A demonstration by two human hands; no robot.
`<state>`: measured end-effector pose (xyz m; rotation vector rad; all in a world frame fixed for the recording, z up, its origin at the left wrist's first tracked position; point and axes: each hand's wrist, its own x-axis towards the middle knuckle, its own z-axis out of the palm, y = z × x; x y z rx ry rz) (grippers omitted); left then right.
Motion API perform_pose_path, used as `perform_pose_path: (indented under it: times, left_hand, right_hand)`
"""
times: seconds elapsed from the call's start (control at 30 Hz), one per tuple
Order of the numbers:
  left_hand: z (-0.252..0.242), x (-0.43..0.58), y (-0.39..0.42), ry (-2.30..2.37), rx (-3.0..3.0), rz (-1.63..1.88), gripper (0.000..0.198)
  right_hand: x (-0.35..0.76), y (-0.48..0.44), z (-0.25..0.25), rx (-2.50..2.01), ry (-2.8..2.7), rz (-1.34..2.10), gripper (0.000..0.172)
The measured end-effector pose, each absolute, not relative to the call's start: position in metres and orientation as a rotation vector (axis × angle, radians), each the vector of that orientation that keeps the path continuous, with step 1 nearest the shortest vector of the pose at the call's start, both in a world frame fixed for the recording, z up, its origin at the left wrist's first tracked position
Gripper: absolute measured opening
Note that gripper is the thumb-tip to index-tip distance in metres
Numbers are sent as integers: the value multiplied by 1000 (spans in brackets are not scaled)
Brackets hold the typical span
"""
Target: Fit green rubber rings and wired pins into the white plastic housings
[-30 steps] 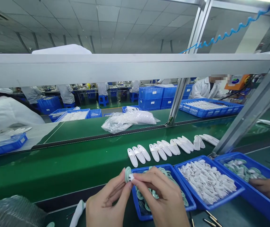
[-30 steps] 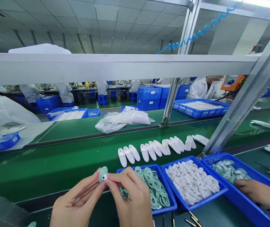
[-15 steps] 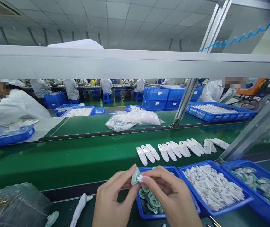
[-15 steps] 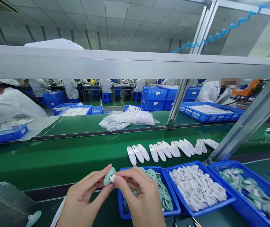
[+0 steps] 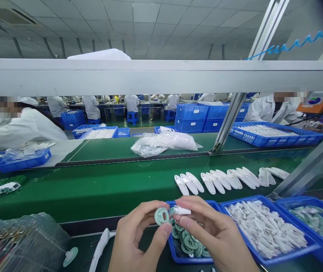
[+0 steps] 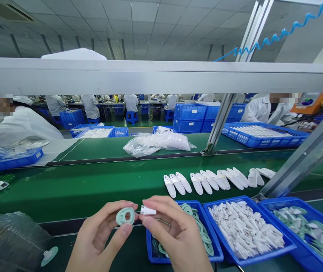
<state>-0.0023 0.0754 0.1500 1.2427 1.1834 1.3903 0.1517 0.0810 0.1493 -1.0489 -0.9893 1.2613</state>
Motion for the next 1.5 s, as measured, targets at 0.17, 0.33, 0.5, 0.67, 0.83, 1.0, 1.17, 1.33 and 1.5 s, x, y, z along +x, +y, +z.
perform_pose_path:
  times: [0.17, 0.33, 0.5, 0.67, 0.83, 1.0, 1.17, 1.33, 1.5]
  left_hand:
    - [148, -2, 79, 1039, 1142, 1374, 31]
    - [147, -2, 83, 910, 1086, 1385, 33]
    - [146, -3, 83, 892, 908, 1377, 32]
    - [148, -3, 82, 878, 979, 1363, 33]
    - [150, -4, 79, 930, 1170, 1412, 17]
    - [148, -4, 77, 980, 1474, 1525, 23]
    - [142, -4, 77, 1027, 1647, 1601, 33]
    - [144, -2, 77, 1014, 1502, 1596, 27]
    - [148, 0, 76, 896, 1042, 1456, 33]
  right_hand:
    - [147, 77, 151, -1066, -951, 1258, 30]
    - [144, 78, 146, -1028, -1052, 1097, 21]
    - [148, 79, 140, -1031, -1134, 1043, 22]
    - [151, 77, 133, -1054, -1198, 958, 27]
    - [159, 78, 134, -1044, -1484, 773, 18]
    - [159, 74, 137, -995, -1521, 654, 17]
    - [150, 69, 138, -945, -1360, 765, 22]
    - [152, 71, 143, -956, -1401, 690, 8]
    - [161, 74, 147, -1018, -1443, 573, 6]
